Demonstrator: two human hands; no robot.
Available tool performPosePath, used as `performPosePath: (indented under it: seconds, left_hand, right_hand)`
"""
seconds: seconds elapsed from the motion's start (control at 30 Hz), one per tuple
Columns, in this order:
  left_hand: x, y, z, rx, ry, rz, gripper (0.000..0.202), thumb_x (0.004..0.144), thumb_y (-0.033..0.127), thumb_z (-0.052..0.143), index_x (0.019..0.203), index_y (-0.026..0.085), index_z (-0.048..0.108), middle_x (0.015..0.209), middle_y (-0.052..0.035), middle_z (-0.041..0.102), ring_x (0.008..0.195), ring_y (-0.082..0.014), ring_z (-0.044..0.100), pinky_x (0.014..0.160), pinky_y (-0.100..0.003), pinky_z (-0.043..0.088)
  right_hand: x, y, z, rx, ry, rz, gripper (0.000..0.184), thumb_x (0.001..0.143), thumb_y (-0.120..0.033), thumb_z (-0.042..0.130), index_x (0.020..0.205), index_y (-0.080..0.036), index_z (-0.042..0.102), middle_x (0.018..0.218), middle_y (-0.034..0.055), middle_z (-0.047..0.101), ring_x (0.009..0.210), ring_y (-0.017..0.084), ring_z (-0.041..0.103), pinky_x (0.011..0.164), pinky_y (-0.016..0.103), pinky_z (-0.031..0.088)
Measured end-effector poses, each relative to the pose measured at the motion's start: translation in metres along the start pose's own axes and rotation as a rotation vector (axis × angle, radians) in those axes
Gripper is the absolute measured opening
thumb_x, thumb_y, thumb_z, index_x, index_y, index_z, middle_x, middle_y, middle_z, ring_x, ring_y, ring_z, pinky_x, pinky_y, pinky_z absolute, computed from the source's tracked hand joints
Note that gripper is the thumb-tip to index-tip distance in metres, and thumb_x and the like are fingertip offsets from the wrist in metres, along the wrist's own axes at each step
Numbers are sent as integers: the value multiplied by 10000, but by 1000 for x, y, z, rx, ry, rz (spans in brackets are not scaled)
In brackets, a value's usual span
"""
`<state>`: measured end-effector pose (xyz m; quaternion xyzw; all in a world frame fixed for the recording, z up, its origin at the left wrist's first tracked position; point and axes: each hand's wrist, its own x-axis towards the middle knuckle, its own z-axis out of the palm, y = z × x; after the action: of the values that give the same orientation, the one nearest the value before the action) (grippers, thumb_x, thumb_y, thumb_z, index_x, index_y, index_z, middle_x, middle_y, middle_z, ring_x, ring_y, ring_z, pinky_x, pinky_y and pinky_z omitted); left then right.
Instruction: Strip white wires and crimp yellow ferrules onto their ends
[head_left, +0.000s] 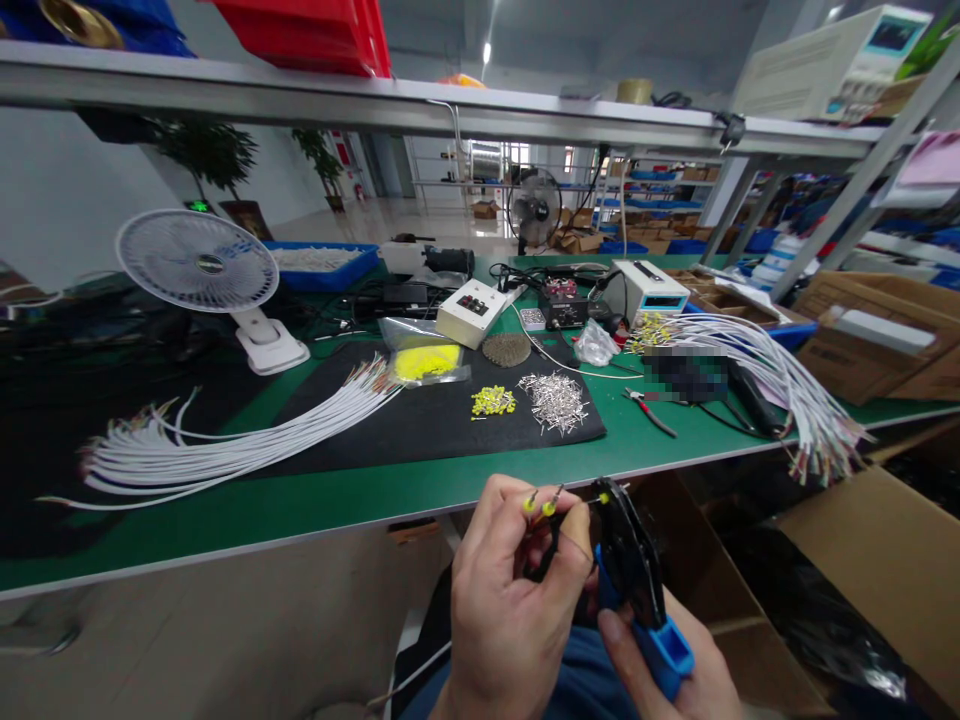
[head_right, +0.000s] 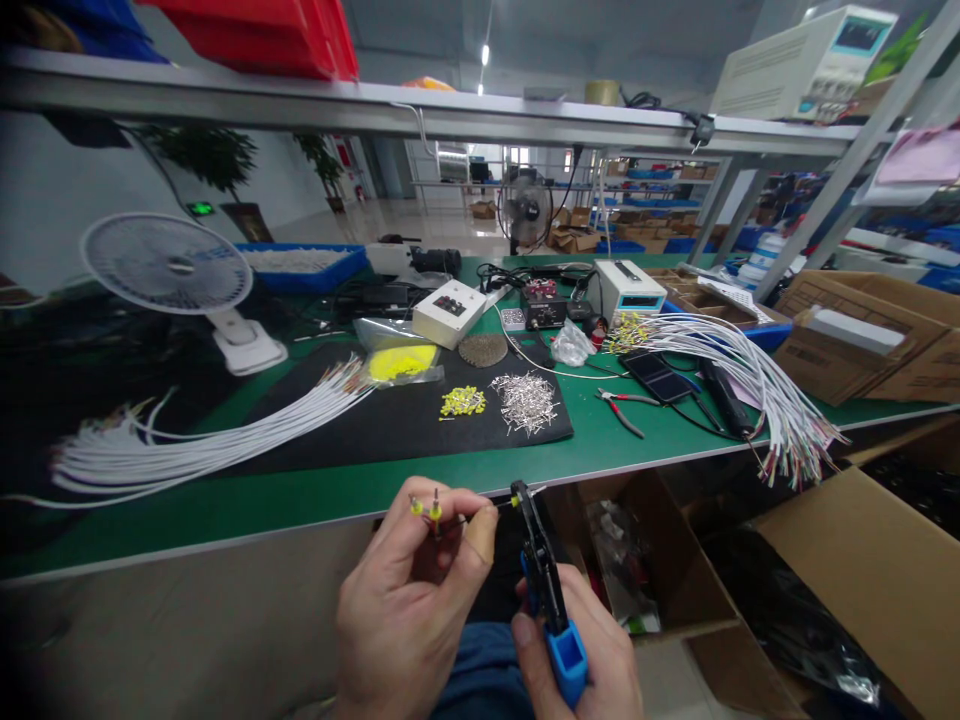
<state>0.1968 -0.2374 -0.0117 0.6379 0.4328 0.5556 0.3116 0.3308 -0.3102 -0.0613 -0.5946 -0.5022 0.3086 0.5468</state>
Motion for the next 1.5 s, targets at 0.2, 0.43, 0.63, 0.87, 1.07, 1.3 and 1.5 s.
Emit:
performPosePath:
  seconds: [0.2, 0.43, 0.63, 0.87, 1.07, 1.3, 1.5]
  left_hand:
    - [1, 4, -3, -112, -35, -62, 67, 1001, 220, 676, 959, 229, 728, 878, 4, 555, 730, -112, 539, 638, -188, 462]
    - [-5, -9, -11, -334, -102, -203, 110, 1004, 290, 698, 985, 206, 767, 931, -28, 559, 874, -154, 554, 749, -216, 472]
    - [-8, -11, -14, -391, -73, -241, 118, 982, 292, 727, 965, 195, 793, 866, -27, 564, 813, -154, 542, 729, -232, 457]
    - [-10, -12, -15, -331, -98, -184, 96, 996, 266, 706, 989, 249, 800, 883, -13, 580, 811, -143, 572, 713, -218, 475]
    - [-11, -12, -18, -263, -115, -127, 108, 1001, 250, 696, 1013, 261, 803, 870, -14, 609, 798, -142, 594, 691, -213, 490]
    - [-10, -10, -18, -172, -92, -66, 107, 988, 232, 706, 1022, 266, 801, 854, -10, 629, 770, -138, 609, 657, -196, 489]
    - [-15, -7, -12, -126, -43, -41, 90, 975, 227, 715, 992, 262, 796, 841, -2, 625, 751, -130, 613, 635, -190, 476]
  right_hand:
    - [-7, 18, 3, -107, 26, -41, 249, 957, -433, 668, 839, -279, 511, 1129, 41, 748, 905, 212, 724, 839, 274, 536]
    - [-5, 37, -14, -359, 20, -191, 681, 912, -300, 600, 1556, -252, 382, 1444, 103, 628, 1311, 314, 628, 1092, 398, 484]
    - [8, 31, -24, -421, -115, -392, 769, 772, -149, 531, 1527, -249, 416, 1438, 102, 544, 1319, 305, 554, 1108, 403, 459]
    - [15, 23, -25, -526, -107, -430, 754, 710, -89, 484, 1456, -193, 449, 1297, 147, 578, 1167, 320, 610, 954, 459, 550]
    - [19, 25, -26, -464, -138, -430, 641, 813, -81, 519, 1440, -205, 464, 1263, 133, 604, 1156, 298, 624, 952, 422, 559]
    - [21, 41, -23, -470, -146, -473, 583, 845, -168, 591, 1413, -176, 465, 1207, 144, 637, 1095, 303, 672, 926, 412, 588]
    - [22, 63, -19, -379, -159, -412, 594, 831, -120, 587, 1417, -151, 500, 1271, 167, 632, 1197, 320, 658, 1018, 414, 548]
